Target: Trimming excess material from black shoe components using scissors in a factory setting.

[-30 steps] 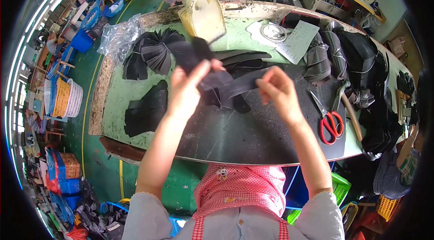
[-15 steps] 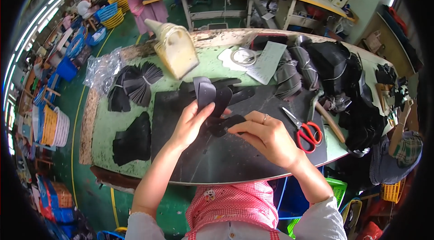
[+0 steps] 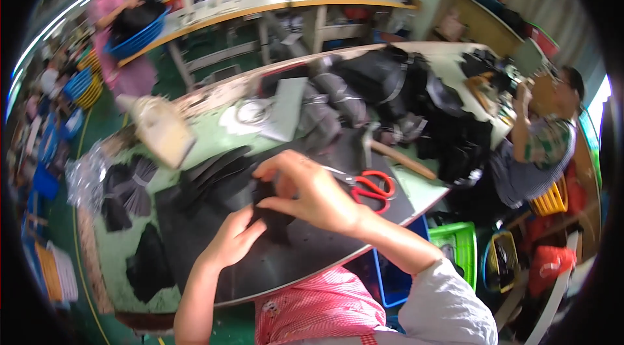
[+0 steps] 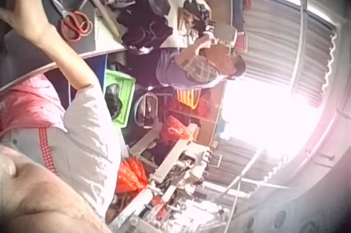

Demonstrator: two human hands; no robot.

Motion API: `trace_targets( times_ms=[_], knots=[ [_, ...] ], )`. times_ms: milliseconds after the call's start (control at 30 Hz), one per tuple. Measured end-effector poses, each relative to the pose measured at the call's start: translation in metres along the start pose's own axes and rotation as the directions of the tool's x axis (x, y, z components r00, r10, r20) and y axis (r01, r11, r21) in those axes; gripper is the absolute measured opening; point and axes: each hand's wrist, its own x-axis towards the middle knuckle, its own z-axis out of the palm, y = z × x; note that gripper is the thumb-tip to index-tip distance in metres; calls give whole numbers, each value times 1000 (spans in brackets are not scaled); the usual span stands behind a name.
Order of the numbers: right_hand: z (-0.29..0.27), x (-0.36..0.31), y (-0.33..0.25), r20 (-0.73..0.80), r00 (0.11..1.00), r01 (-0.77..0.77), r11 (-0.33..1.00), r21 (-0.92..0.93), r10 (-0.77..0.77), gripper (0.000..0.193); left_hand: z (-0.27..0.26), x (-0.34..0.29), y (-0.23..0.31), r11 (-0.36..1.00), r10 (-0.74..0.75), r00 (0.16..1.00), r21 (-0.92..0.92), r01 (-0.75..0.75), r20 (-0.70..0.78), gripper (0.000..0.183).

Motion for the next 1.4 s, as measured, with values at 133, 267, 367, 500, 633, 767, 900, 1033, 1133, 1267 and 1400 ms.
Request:
trace_targets(
  times_ms=[133,267,367,500,633,767,900,1033,1133,1267,1400],
  knots=[
    [-4,-5,12,106,988,-110,994,9,109,29,3,-1,6,997,-65,998,52,64,24,29],
    [2,-14,18,1,987,160,980,-118,-161,21,3,-12,3,994,-108,994,-11,108,21,33],
    [-3,-18,19,163,967,-219,965,143,195,19,6,-13,5,993,-109,992,-33,111,67,36],
    [0,-32,24,-1,981,-192,965,178,196,18,12,-8,5,997,-76,995,22,74,71,36],
    [-4,-33,31,13,949,-286,842,457,316,15,4,-11,7,941,-181,979,-275,199,92,40],
    [2,-26,28,23,945,-299,837,458,325,16,-8,-19,-1,922,-166,981,-337,192,105,39],
    [10,-22,25,44,934,-330,814,478,353,16,-13,-22,-4,906,-132,986,-391,160,98,35],
    [23,-30,20,-55,960,-236,895,378,276,15,-6,-17,-8,736,317,898,677,-30,-305,33],
    [30,-39,3,-157,980,-94,978,186,125,17,-14,-20,-10,652,377,867,758,1,-325,32],
    [17,-43,-20,-163,981,105,994,13,-102,22,-22,-23,5,682,383,858,732,-13,-342,38],
    [0,-48,-10,-207,976,97,987,132,-68,30,-46,-36,-14,811,154,955,585,26,-255,39]
  ],
)
